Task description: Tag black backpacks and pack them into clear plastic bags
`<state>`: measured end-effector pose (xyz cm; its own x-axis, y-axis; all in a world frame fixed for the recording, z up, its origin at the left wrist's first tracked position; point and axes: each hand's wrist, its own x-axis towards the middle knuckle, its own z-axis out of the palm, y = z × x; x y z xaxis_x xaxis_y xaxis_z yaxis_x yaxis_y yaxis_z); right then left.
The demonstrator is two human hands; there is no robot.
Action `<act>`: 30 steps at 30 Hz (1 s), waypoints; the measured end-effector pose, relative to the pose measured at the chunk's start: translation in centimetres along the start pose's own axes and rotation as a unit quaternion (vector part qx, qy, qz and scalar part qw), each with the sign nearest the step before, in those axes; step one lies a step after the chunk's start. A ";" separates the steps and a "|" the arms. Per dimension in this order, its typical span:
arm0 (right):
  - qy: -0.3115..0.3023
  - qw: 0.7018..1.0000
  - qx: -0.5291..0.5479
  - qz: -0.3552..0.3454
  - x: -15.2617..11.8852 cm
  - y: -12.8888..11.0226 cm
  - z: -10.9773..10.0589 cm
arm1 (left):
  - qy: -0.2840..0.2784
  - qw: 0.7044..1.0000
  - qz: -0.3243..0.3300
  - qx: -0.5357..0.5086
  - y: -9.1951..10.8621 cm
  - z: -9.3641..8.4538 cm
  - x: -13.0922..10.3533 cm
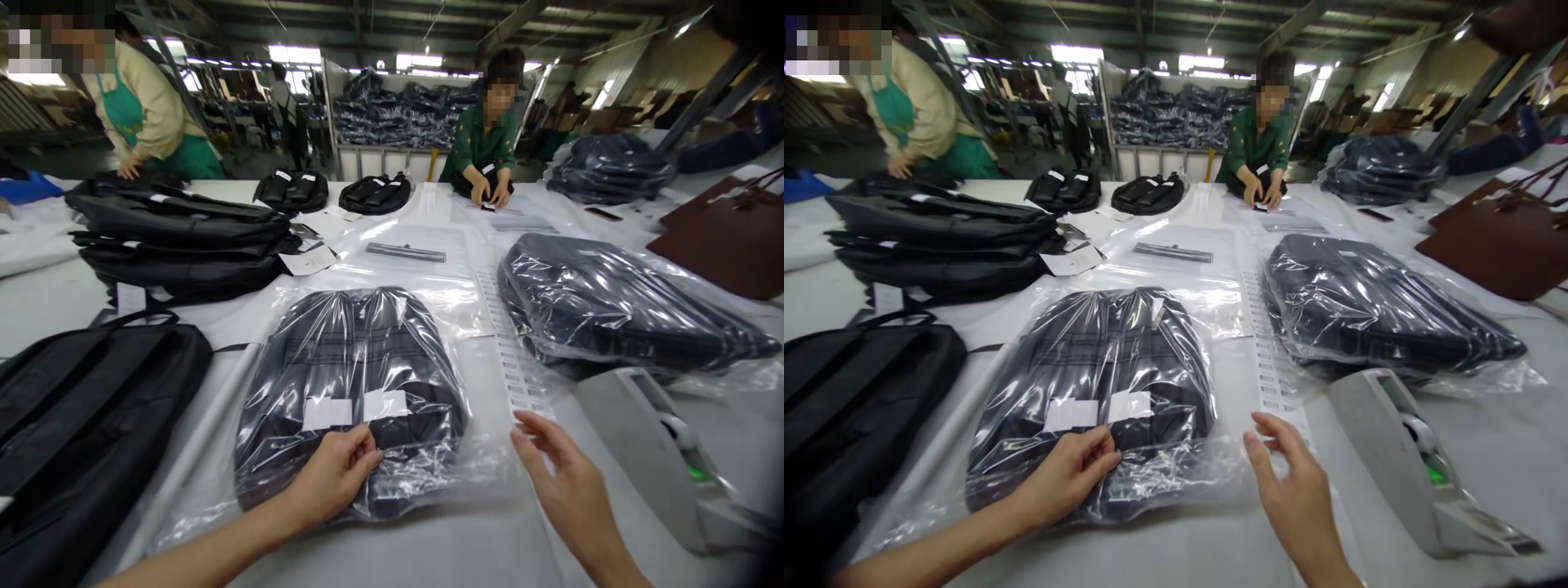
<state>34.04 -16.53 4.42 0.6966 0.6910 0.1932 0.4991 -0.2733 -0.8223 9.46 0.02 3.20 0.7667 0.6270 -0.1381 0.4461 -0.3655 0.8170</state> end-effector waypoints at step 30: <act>-0.118 0.928 -0.136 -0.325 0.7 -1.6 7.8 | -0.092 0.938 0.215 0.254 -0.7 -0.2 -1.8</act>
<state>29.68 -10.38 1.72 0.0866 0.8874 0.4528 0.9088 0.1159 -0.4008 7.64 -0.76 2.93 0.9722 0.2338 0.0105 0.2037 -0.8676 0.4535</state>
